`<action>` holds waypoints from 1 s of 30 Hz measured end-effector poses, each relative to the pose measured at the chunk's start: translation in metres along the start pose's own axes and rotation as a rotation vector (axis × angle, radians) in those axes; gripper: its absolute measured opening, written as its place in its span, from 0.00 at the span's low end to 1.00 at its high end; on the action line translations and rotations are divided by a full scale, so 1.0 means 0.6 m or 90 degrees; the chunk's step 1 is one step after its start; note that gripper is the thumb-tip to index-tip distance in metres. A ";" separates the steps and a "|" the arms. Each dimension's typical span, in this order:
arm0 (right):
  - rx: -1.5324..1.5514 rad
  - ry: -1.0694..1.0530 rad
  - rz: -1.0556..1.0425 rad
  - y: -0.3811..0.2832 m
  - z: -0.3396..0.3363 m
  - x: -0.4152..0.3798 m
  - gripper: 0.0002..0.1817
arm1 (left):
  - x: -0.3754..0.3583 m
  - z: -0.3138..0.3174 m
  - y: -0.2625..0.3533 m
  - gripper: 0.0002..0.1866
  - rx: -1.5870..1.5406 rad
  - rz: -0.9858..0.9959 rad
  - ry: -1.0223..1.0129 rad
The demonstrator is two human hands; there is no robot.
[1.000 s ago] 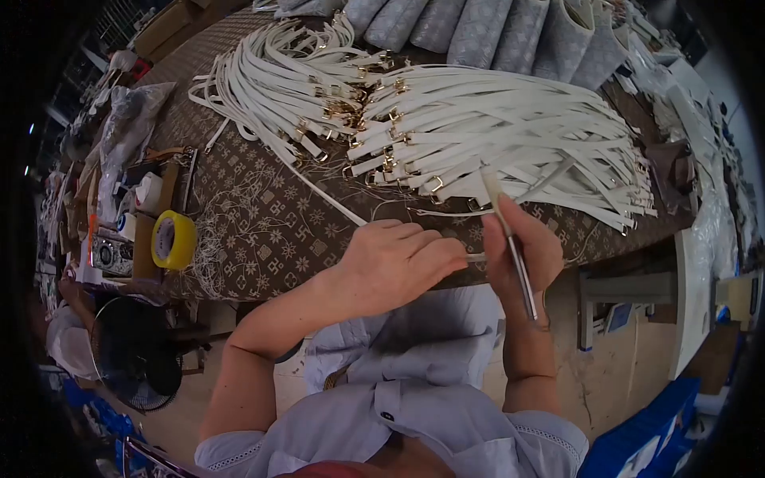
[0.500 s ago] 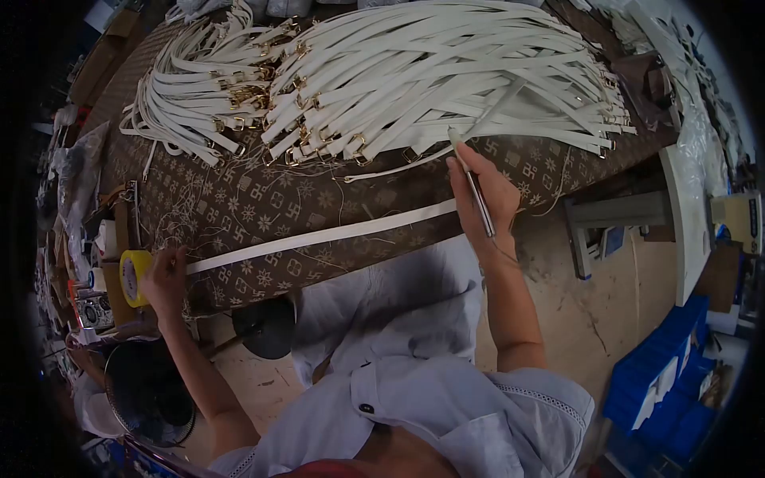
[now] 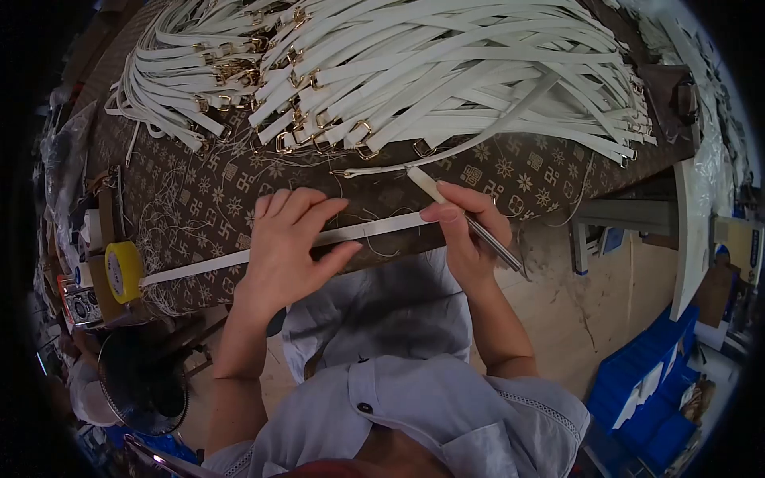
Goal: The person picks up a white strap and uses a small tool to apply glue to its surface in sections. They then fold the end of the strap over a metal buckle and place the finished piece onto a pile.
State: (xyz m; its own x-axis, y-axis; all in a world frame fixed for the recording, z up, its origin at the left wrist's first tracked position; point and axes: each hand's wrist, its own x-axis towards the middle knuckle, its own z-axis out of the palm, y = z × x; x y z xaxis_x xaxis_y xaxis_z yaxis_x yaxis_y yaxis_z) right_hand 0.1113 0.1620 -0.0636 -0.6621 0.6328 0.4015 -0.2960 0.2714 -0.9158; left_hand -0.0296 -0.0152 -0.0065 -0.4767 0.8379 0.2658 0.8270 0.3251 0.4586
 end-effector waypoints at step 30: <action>-0.096 -0.011 0.000 -0.011 -0.014 -0.016 0.09 | -0.048 0.023 0.007 0.14 0.058 0.112 -0.005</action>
State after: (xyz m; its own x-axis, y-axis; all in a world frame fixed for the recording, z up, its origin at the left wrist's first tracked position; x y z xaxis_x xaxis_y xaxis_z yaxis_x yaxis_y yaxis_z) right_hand 0.1254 0.1601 -0.0614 -0.6736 0.6208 0.4012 -0.1903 0.3788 -0.9057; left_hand -0.0086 -0.0319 -0.0238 -0.3198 0.8887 0.3285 0.9214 0.2110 0.3263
